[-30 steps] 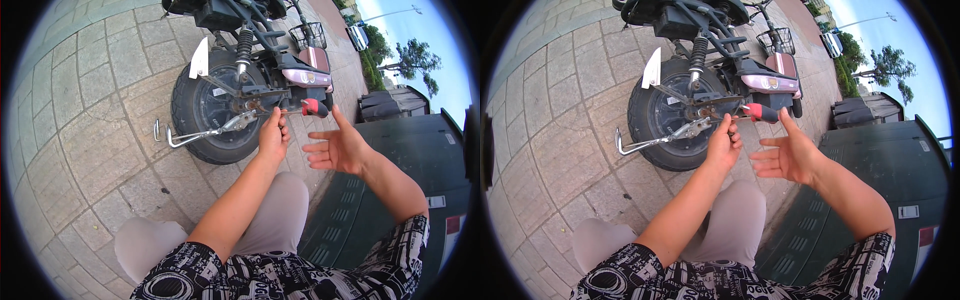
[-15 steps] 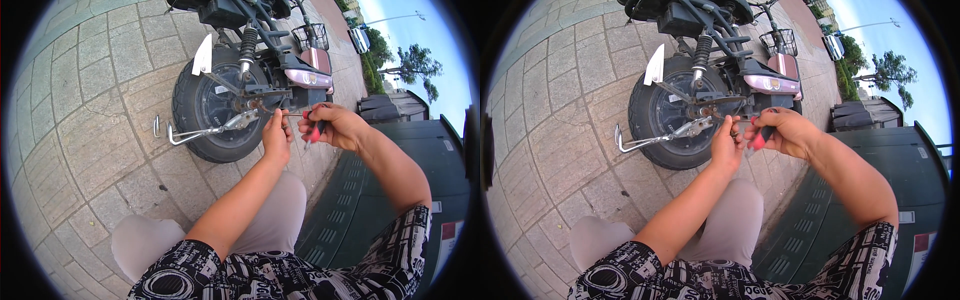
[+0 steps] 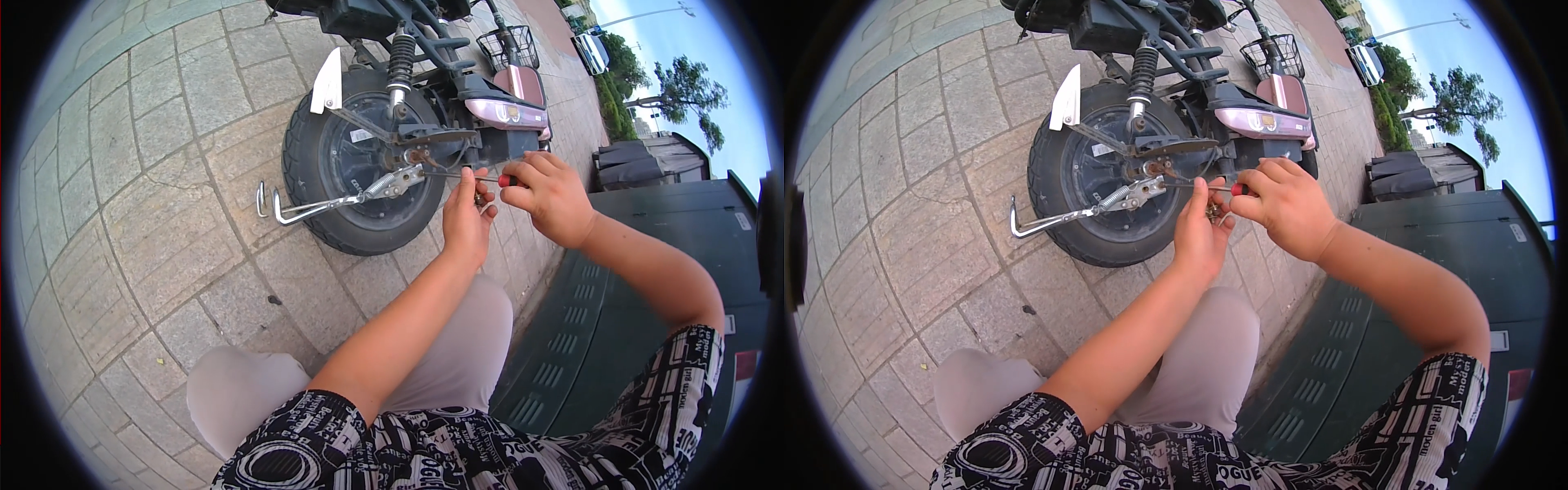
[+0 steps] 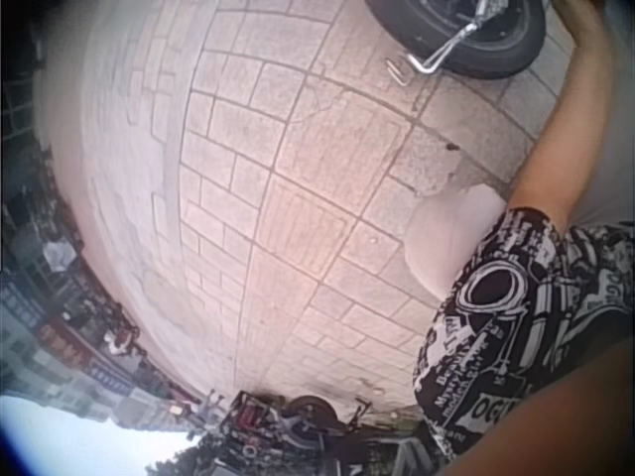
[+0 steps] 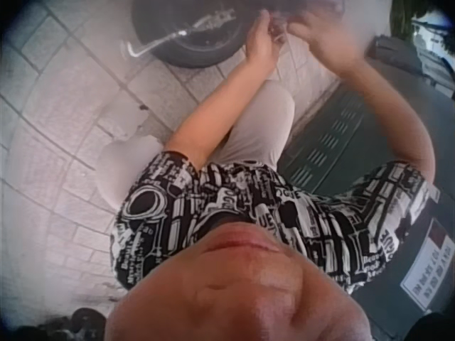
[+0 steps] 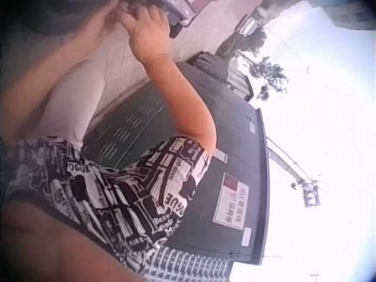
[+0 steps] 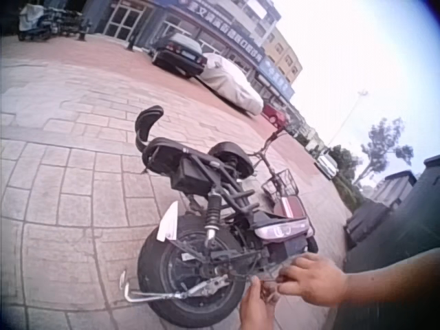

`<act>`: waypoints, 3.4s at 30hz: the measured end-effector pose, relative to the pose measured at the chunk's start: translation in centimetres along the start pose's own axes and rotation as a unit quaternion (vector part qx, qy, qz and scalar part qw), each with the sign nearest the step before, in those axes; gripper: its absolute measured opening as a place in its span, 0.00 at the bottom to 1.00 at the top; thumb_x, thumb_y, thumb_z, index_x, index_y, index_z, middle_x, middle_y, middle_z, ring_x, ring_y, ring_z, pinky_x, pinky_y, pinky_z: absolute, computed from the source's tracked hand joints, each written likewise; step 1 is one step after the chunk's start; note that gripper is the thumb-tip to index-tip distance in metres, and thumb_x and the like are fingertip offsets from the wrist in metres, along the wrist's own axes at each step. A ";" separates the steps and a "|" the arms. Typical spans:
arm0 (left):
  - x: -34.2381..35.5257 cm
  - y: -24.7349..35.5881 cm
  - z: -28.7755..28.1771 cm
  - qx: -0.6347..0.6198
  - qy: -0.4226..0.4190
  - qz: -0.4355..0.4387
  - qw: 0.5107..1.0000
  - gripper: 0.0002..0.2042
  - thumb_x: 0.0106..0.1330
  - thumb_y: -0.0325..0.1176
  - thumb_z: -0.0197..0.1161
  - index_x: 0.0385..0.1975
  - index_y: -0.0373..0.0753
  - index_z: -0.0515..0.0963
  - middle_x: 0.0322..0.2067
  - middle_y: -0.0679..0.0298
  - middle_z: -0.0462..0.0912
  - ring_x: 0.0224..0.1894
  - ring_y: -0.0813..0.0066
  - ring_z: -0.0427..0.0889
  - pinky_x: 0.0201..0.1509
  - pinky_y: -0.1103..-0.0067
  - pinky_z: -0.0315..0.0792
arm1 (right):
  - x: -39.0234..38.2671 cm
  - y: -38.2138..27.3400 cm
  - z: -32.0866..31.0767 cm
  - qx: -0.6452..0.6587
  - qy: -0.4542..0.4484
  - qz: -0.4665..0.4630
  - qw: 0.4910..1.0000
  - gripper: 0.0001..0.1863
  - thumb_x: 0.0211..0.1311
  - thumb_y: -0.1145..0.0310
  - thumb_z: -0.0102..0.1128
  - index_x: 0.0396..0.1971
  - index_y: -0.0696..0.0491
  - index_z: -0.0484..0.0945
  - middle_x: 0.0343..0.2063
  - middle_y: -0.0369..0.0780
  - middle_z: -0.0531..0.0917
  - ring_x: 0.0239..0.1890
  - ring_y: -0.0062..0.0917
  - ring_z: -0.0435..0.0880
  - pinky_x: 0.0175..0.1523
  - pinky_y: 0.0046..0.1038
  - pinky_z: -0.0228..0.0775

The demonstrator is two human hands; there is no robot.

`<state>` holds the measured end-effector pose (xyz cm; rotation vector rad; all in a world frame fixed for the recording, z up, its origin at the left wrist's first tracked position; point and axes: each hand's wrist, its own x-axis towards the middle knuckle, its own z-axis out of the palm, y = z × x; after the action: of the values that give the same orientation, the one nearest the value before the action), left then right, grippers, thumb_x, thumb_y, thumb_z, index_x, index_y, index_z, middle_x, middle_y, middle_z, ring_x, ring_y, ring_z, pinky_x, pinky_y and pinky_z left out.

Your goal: The person lays an electric scooter on its side and removes the kickstand assembly from the rear wheel frame using a hand tool.

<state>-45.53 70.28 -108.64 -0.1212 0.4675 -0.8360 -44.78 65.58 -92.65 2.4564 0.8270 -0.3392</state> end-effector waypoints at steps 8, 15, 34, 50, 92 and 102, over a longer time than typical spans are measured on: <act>0.6 0.8 -1.0 -0.009 -0.036 -0.070 0.997 0.12 0.67 0.44 0.57 0.36 0.41 0.74 0.20 0.76 0.62 0.20 0.86 0.62 0.20 0.87 0.55 | -2.3 -2.7 -0.6 0.371 0.137 0.531 0.749 0.20 0.52 0.60 0.66 0.43 0.51 0.71 0.41 0.39 0.75 0.46 0.29 0.73 0.52 0.32 0.65; 0.3 -0.6 -1.4 0.029 -0.016 -0.091 0.995 0.12 0.67 0.45 0.56 0.38 0.43 0.75 0.17 0.76 0.60 0.18 0.86 0.59 0.19 0.86 0.52 | -1.7 -1.2 0.7 0.745 -0.012 0.593 0.306 0.16 0.61 0.62 0.60 0.43 0.56 0.71 0.36 0.40 0.82 0.38 0.31 0.84 0.42 0.30 0.79; -0.4 0.6 0.3 -0.060 -0.042 -0.008 0.997 0.12 0.70 0.46 0.50 0.33 0.45 0.69 0.20 0.76 0.62 0.17 0.88 0.58 0.17 0.87 0.51 | 2.7 0.5 -1.7 0.003 0.018 -0.111 0.994 0.14 0.44 0.70 0.58 0.34 0.42 0.76 0.48 0.31 0.76 0.52 0.26 0.73 0.54 0.32 0.63; -0.8 1.7 -0.3 -0.020 -0.040 -0.068 0.997 0.12 0.68 0.46 0.54 0.36 0.44 0.73 0.16 0.77 0.56 0.15 0.86 0.53 0.16 0.85 0.47 | 1.0 -1.5 -1.9 0.501 -0.126 0.450 0.728 0.18 0.57 0.71 0.61 0.48 0.52 0.73 0.28 0.37 0.81 0.20 0.17 0.76 0.22 0.18 0.67; -1.4 -0.2 3.8 -0.032 -0.034 -0.105 0.993 0.12 0.70 0.45 0.50 0.36 0.43 0.72 0.17 0.78 0.60 0.16 0.87 0.55 0.17 0.85 0.49 | -1.9 -0.5 -6.1 0.249 -0.144 0.295 0.911 0.22 0.51 0.70 0.59 0.49 0.41 0.73 0.53 0.36 0.74 0.31 0.33 0.84 0.34 0.33 0.75; -0.6 1.5 2.3 -0.040 -0.075 -0.076 0.994 0.08 0.69 0.42 0.51 0.33 0.46 0.70 0.17 0.78 0.60 0.15 0.85 0.55 0.15 0.85 0.49 | -2.8 -0.5 -4.3 0.337 0.047 0.186 0.922 0.08 0.46 0.78 0.54 0.26 0.51 0.79 0.40 0.34 0.81 0.53 0.33 0.73 0.60 0.34 0.60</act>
<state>-43.85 71.56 -106.77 -0.2942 0.3537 -0.9492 -46.96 66.93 -88.19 3.2174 0.2689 -0.4152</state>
